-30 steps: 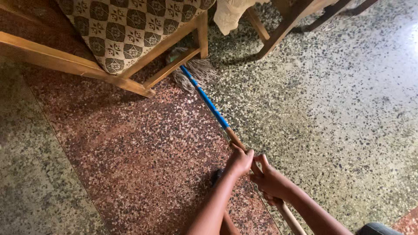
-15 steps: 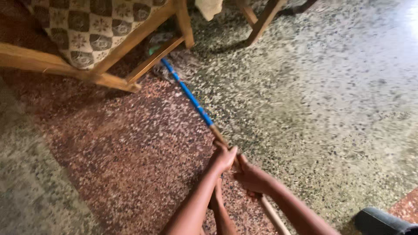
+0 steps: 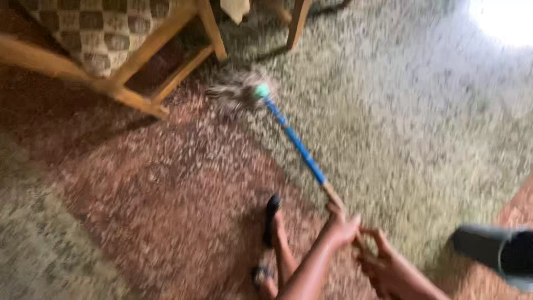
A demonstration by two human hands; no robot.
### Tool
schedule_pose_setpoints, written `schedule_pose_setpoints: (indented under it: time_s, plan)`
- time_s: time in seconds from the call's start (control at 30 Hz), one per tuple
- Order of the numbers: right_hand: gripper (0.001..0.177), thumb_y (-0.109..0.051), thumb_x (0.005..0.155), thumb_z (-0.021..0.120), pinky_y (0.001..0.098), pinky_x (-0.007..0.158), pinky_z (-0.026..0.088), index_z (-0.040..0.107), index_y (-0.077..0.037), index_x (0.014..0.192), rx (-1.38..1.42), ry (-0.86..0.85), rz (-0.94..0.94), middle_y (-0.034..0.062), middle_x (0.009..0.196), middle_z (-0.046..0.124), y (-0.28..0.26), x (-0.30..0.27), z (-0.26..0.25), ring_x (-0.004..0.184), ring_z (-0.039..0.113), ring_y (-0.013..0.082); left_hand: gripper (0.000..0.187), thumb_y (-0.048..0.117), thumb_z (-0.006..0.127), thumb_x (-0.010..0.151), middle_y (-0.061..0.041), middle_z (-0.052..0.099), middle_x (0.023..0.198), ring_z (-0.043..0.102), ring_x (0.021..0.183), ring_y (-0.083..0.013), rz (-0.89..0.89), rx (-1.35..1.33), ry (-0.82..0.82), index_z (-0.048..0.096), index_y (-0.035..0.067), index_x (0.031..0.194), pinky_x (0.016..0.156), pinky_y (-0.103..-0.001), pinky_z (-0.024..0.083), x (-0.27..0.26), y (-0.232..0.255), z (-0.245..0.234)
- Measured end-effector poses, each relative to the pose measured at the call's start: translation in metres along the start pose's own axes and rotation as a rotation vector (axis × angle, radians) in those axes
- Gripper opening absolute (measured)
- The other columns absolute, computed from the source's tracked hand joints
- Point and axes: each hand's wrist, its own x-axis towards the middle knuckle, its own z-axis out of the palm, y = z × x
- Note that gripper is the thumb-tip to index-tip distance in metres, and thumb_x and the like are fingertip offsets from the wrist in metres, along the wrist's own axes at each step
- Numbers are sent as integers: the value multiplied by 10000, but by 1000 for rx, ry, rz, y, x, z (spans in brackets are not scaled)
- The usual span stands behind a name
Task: The person mops the floor by dipping a mop into a bucket of water, wringing it out by hand, and then pushing it across the surface. They navigate around furniture while mopping several sections of the floor.
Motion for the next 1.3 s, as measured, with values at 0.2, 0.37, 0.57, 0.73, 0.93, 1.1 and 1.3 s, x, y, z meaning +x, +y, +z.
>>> schedule_pose_setpoints:
  time_s: [0.2,0.37,0.57,0.73,0.93,1.1,1.3]
  plan:
    - [757,-57,918,672,344,389,489,168,-231,1455,-318,72,-48,92,757,648,-20,-15,61,507,572,200,1108,303,561,809,-241,637,1282,760,918,-400,-78,-144,139,-180,138,1616,785,-480,648,-30,-35,-53]
    - [786,-98,916,675,332,392,519,106,-202,1449,-443,47,-124,87,717,612,-26,43,90,510,594,185,922,288,623,882,-269,702,1094,753,858,-370,183,-27,277,83,-25,1560,708,-457,631,16,-61,-114]
    - [696,-94,936,738,357,416,469,206,-38,1382,-403,-136,-209,111,762,596,45,129,89,547,542,180,681,517,528,1029,-288,759,990,739,854,-436,-23,240,382,359,-26,1404,715,-526,580,-5,-107,-131]
    - [743,-115,938,690,318,408,425,193,-140,1489,-462,-72,-199,83,741,640,101,69,84,532,554,122,1028,378,593,934,-340,665,1158,713,932,-464,-32,165,462,-116,43,1598,788,-532,596,-58,-135,-72]
    - [665,-178,922,696,305,386,379,379,-259,1500,-197,63,-14,32,780,681,111,-79,22,482,497,131,1031,365,587,940,-348,669,1160,693,954,-484,-27,174,273,-127,34,1605,824,-549,575,-116,-115,23]
    - [549,-179,934,683,301,362,341,397,-194,1402,-65,148,25,78,645,533,126,-124,5,446,429,143,1028,363,555,932,-332,685,1152,689,954,-485,-73,139,24,-140,37,1616,836,-555,568,-174,-75,65]
    - [765,-169,952,764,378,373,449,186,-224,1450,-418,231,96,168,648,604,82,-78,94,442,558,244,1028,376,607,883,-330,661,1192,702,989,-478,128,124,198,-70,100,1606,853,-525,565,-131,-112,-11]
